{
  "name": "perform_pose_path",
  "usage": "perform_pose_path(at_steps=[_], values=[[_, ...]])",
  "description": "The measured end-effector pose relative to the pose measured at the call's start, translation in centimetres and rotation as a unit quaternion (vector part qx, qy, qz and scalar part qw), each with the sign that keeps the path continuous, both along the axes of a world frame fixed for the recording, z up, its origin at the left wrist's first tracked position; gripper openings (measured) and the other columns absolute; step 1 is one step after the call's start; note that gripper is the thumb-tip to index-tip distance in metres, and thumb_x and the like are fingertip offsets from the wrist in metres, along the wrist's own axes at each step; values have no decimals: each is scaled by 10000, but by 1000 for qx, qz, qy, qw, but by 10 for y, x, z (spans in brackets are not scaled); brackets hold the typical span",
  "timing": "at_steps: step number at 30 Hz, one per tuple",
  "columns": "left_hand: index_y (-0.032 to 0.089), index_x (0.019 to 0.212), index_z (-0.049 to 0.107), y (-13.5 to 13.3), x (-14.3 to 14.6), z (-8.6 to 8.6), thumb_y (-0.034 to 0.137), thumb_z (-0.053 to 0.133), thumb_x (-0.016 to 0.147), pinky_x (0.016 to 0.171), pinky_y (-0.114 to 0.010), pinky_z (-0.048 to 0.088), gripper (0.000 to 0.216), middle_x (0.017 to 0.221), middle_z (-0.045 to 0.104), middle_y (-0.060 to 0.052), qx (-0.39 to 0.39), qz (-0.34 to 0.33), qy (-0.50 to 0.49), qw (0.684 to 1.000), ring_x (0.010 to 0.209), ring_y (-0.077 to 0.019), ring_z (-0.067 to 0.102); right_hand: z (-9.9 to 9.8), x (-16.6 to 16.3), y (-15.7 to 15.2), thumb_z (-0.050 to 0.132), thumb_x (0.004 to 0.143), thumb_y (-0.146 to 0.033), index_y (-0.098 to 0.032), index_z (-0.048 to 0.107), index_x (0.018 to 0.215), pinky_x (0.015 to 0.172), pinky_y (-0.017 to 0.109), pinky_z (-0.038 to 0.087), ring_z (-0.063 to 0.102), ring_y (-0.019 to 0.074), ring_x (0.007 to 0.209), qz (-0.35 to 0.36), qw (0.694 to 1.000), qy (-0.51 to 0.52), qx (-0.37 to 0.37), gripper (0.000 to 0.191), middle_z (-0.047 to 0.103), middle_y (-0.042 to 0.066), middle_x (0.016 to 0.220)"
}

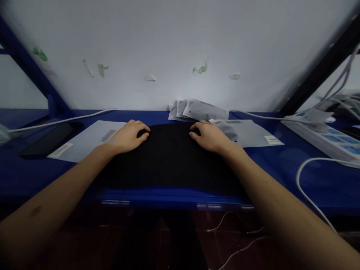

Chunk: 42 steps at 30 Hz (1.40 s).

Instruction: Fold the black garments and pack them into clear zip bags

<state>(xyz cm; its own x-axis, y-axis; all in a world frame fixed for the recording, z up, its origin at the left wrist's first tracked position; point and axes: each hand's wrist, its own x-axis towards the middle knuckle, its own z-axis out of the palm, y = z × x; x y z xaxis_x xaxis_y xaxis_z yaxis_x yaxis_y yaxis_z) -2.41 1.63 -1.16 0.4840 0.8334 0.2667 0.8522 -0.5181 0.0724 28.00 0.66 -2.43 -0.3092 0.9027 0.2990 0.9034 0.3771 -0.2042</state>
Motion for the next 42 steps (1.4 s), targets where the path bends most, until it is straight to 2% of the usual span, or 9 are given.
perform_pose_path(at_steps=[18,29,33,37,40,42], values=[[181,1124,686,-4,2,3,310,486,953,1021,-413,443,292,1194,673,-92,-2,12,6,1000,1134,-277,548,5,-2,-4,520,936,-343,-217,696,1145,996,381,482,649,259,1111,-7,1000,-17,-7,301,704,86,1199],[199,1116,677,-4,0,3,337,481,948,1002,-434,451,293,1170,669,-92,-14,3,-7,1000,1135,-283,542,5,-4,-4,514,928,-316,-197,710,1114,968,394,486,660,268,1056,-1,1000,-29,3,295,715,105,1154],[200,1024,685,-8,4,8,397,458,968,966,-440,458,306,1125,677,-98,-30,5,-12,999,1104,-291,554,4,-5,0,470,945,-307,-195,719,1074,973,422,481,643,289,1069,-5,998,-36,45,302,721,118,1108],[201,844,681,-3,9,20,446,415,983,899,-447,473,388,1013,696,-101,-41,17,1,999,1025,-300,587,1,-5,11,392,980,-293,-160,702,1134,1000,466,455,585,319,1152,-30,994,-56,87,371,698,156,1177],[201,870,703,11,8,26,415,423,969,908,-447,471,366,942,710,-100,-28,11,23,999,1011,-301,608,-2,-1,19,364,989,-266,-154,685,1192,988,484,450,578,323,1157,-39,993,-78,83,396,698,148,1211],[193,949,721,20,5,27,377,440,947,925,-447,469,336,986,721,-109,-12,17,31,999,1016,-299,619,-3,1,21,360,991,-256,-154,683,1209,979,493,443,575,328,1162,-38,992,-92,81,402,702,141,1216]])
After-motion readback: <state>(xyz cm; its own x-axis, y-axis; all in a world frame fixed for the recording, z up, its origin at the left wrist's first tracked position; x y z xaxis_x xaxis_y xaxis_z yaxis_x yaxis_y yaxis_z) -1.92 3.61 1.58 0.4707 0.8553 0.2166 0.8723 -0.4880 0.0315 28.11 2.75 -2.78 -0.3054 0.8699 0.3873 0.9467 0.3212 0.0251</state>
